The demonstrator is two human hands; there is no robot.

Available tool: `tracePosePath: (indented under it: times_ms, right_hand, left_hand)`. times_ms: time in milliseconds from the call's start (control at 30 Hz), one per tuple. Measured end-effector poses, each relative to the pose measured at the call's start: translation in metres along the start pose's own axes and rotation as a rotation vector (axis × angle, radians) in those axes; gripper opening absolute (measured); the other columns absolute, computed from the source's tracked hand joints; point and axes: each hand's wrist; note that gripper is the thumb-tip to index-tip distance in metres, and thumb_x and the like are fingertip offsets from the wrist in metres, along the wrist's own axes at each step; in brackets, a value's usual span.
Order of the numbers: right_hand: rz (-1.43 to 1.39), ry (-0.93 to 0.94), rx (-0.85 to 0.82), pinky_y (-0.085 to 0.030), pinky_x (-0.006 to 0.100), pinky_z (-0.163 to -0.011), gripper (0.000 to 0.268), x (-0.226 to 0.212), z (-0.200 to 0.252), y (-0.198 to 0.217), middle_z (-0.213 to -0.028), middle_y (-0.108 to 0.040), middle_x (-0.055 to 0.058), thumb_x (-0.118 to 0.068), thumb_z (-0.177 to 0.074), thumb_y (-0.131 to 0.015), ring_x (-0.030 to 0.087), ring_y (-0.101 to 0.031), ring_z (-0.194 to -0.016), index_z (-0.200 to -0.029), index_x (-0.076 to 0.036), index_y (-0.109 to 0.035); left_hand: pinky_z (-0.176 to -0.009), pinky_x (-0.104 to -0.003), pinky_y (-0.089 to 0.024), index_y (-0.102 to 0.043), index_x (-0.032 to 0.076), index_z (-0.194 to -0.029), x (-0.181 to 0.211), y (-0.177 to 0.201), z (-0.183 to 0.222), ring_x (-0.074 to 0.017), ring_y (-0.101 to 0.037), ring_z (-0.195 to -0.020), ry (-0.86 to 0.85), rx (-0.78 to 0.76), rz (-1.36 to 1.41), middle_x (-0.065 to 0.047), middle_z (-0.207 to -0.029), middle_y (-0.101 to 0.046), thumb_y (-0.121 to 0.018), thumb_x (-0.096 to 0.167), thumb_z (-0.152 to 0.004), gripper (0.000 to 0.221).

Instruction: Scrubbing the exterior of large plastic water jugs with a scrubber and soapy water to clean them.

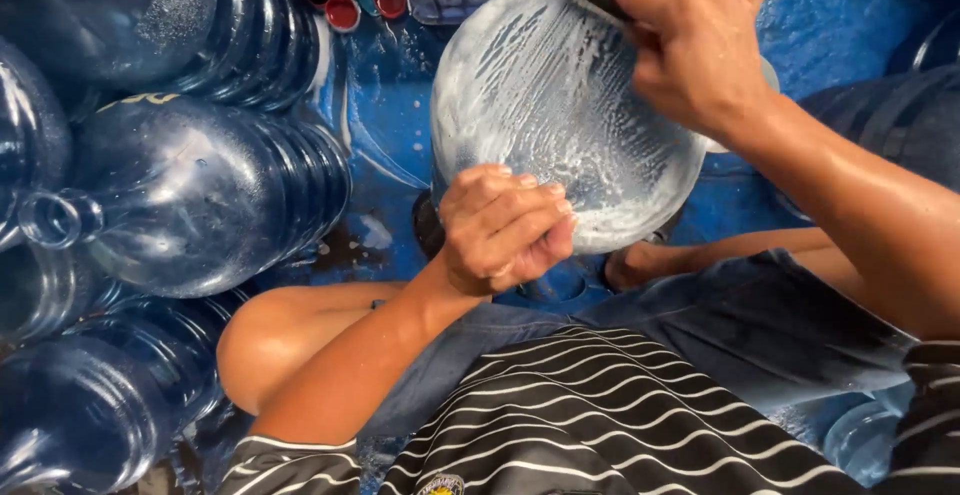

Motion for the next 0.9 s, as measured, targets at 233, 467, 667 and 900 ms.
tracePosePath:
  times_ms: [233,467,667,900]
  right_hand:
    - [-0.287,0.136,-0.171,-0.025,0.045,-0.083,0.081,-0.052,-0.003,0.001,-0.118,-0.062,0.004,0.006,-0.065,-0.064,0.026,-0.041,-0.090,-0.139,-0.026,-0.070]
    - [-0.152,-0.003,-0.045,-0.023,0.046,-0.086,0.059,-0.055,-0.001,0.006,-0.117,-0.058,0.012,0.010,-0.078,-0.071,0.029,-0.044,-0.100,-0.133,-0.010,-0.078]
    - [-0.122,0.049,-0.073,-0.024,0.046,-0.085,0.059,-0.012,0.001,-0.006,-0.108,-0.063,0.009,0.010,-0.090,-0.069,0.028,-0.046,-0.085,-0.142,-0.018,-0.077]
    - [-0.314,0.060,-0.167,-0.028,0.046,-0.087,0.045,-0.084,0.015,0.034,-0.121,-0.057,0.012,-0.008,-0.087,-0.072,0.028,-0.038,-0.089,-0.132,-0.012,-0.074]
  left_hand:
    - [-0.081,-0.033,-0.055,-0.077,0.009,-0.085,0.011,0.002,0.006,-0.0174,-0.067,-0.078,-0.028,-0.027,0.002,-0.001,-0.090,-0.076,-0.080,0.007,-0.080,0.006]
    - [-0.080,-0.031,-0.053,-0.074,0.011,-0.080,0.018,-0.003,0.000,-0.0155,-0.064,-0.075,-0.055,-0.016,-0.013,0.000,-0.085,-0.074,-0.078,0.007,-0.080,0.006]
    - [-0.082,-0.034,-0.053,-0.076,0.009,-0.085,0.012,-0.006,0.007,-0.0165,-0.066,-0.077,-0.062,0.010,-0.099,-0.001,-0.090,-0.075,-0.078,0.008,-0.082,0.004]
    - [-0.083,-0.035,-0.051,-0.074,0.011,-0.080,0.013,-0.001,0.006,-0.0157,-0.066,-0.075,-0.035,0.041,-0.146,0.001,-0.087,-0.074,-0.079,0.007,-0.081,0.007]
Point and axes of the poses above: each hand's wrist, its own z-axis away from the middle knuckle, its own y-axis out of the back of the hand, x = y × z
